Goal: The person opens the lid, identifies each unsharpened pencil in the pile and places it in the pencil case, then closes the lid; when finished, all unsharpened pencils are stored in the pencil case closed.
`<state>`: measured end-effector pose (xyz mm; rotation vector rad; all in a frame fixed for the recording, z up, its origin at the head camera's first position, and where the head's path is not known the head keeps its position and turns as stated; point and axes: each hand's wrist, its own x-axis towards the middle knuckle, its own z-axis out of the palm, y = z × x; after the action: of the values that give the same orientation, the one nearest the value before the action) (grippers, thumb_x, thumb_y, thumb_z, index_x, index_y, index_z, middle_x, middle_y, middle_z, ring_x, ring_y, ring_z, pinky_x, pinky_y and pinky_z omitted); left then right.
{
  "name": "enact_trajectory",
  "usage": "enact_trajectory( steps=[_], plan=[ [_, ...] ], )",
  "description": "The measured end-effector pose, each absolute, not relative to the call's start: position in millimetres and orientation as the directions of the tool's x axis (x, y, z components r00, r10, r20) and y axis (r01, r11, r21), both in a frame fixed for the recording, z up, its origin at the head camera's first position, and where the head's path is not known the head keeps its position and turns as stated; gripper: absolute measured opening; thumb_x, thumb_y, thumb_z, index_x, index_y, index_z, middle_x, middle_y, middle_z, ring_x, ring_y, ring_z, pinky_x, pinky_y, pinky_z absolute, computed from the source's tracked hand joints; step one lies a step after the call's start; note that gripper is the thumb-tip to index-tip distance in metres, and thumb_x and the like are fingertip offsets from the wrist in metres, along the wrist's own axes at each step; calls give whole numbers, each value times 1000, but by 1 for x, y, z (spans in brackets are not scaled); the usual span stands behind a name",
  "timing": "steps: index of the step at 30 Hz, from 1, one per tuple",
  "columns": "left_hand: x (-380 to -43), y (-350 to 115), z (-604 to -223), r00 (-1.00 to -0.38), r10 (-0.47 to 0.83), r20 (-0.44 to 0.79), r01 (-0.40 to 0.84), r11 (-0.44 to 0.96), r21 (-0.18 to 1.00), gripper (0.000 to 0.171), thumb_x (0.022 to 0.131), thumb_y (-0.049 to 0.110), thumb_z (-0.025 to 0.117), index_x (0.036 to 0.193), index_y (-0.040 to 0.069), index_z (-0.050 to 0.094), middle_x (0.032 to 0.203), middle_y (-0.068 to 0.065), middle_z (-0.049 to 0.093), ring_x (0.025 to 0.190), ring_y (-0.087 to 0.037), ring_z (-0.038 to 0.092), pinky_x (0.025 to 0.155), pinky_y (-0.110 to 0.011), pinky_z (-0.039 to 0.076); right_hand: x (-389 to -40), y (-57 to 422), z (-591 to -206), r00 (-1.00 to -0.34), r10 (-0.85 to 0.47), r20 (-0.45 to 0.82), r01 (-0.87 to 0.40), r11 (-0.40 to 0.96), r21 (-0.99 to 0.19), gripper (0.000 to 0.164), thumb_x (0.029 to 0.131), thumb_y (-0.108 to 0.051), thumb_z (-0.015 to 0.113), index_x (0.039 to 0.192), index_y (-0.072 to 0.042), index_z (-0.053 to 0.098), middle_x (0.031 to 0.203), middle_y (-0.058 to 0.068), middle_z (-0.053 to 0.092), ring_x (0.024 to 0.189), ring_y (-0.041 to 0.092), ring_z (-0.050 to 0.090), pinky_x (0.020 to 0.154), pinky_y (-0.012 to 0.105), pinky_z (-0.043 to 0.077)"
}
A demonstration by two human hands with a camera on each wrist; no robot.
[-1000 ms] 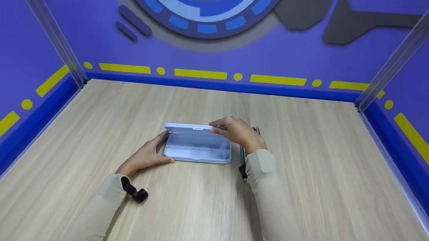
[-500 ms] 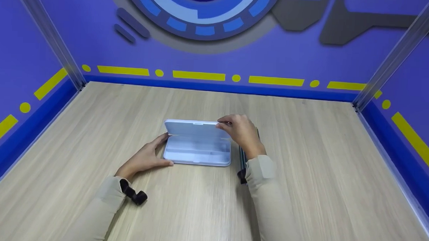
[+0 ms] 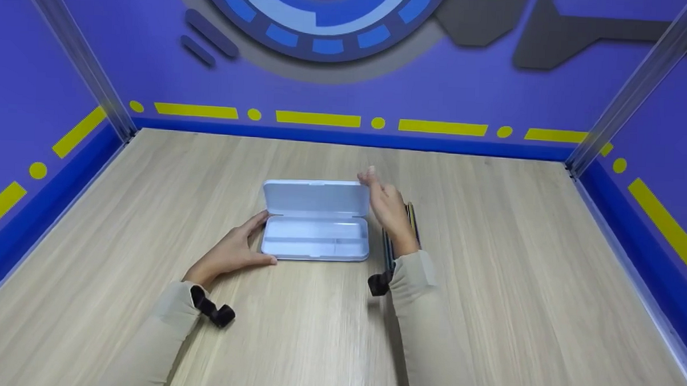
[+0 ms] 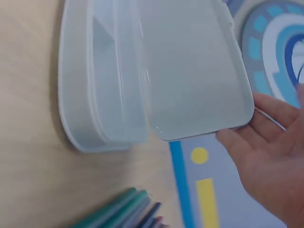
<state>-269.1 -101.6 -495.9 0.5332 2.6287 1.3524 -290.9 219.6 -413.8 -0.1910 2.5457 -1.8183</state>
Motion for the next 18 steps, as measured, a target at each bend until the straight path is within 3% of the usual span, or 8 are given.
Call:
enact_trajectory(
  steps=[3, 6, 18],
  plan=[
    [-268, -102, -496, -930, 365, 32, 237, 531, 813, 113, 65, 36, 88, 154, 17, 22, 157, -5, 30, 146, -26, 25, 119, -45, 22, -295, 223, -419, -981, -190, 27, -54, 141, -989, 74, 101, -56, 12, 150, -3, 30, 159, 9, 25, 149, 18, 16, 122, 35, 14],
    [-268, -103, -496, -930, 366, 40, 242, 526, 815, 113, 65, 35, 89, 154, 17, 21, 158, -7, 28, 146, -28, 24, 119, -46, 22, -300, 223, -424, -971, -239, 2, -13, 47, -999, 73, 101, -55, 7, 153, -7, 20, 162, 4, 14, 150, 16, 5, 123, 33, 6],
    [-265, -99, -492, -938, 345, -1, 214, 583, 784, 114, 65, 39, 87, 155, 16, 21, 157, -15, 26, 145, -31, 25, 118, -47, 24, -327, 218, -437, -950, -275, -151, 140, 59, -988, 80, 94, -68, 3, 155, -18, -4, 163, -4, -10, 149, 16, -13, 123, 36, -5]
  ],
)
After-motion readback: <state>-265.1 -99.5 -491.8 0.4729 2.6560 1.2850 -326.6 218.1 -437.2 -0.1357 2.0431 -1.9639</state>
